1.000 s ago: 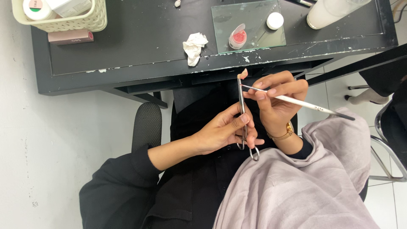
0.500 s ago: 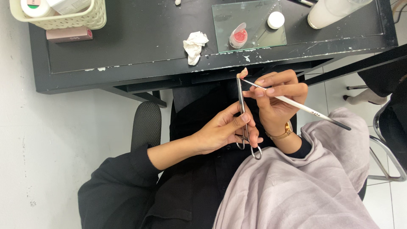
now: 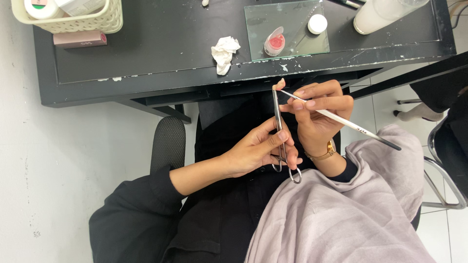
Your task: The person holds a small denture with a tooth-like pink and white form in a locking forceps in one hand and uses a brush in the other hand to apply pink ceramic or acrylic material onto the denture teeth. They repeatedly dip the brush into a small jar of pink material on the bench and continue building up the material on the denture.
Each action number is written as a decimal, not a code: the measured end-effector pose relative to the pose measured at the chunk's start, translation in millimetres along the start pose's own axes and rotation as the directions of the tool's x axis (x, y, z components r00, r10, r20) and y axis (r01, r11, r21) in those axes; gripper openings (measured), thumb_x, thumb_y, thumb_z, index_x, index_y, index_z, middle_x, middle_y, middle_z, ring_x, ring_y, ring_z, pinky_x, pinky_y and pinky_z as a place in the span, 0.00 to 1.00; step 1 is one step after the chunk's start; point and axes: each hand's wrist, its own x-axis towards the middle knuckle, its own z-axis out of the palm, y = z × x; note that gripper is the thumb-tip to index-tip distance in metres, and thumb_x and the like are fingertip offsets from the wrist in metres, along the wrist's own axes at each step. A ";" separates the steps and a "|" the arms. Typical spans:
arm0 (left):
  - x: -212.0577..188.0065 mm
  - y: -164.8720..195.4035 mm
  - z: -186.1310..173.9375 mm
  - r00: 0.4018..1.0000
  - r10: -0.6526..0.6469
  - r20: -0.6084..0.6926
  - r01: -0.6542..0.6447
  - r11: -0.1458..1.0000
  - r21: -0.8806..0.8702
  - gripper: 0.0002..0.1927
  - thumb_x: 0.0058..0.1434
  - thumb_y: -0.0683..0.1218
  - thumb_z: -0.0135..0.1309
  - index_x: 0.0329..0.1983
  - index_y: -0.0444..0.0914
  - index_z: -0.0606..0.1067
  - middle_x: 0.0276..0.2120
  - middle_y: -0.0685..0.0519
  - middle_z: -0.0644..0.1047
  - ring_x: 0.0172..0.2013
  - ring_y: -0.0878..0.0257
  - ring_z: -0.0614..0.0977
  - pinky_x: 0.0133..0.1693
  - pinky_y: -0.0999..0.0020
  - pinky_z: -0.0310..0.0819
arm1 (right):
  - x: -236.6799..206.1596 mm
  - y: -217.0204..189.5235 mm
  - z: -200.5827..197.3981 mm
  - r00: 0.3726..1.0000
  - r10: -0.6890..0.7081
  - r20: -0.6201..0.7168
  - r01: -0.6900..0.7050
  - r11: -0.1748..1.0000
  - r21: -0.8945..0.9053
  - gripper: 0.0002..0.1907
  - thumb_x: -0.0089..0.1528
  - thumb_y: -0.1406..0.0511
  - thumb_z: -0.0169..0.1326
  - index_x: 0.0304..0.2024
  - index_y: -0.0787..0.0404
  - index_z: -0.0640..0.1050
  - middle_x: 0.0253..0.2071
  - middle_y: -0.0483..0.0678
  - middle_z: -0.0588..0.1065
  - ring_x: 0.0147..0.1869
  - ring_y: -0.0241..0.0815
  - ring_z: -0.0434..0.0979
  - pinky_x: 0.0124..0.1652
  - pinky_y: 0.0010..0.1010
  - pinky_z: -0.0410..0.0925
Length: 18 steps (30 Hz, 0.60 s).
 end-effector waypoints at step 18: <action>-0.7 -0.1 -1.5 1.000 0.003 -0.004 -0.003 1.000 -0.004 0.14 0.77 0.54 0.42 0.50 0.39 0.63 0.40 0.47 0.79 0.47 0.55 0.84 0.56 0.52 0.80 | -2.9 -1.6 1.3 1.000 0.014 -0.019 -0.015 1.000 -0.007 0.12 0.69 0.75 0.59 0.45 0.63 0.68 0.46 0.53 0.71 0.38 0.39 0.81 0.36 0.29 0.82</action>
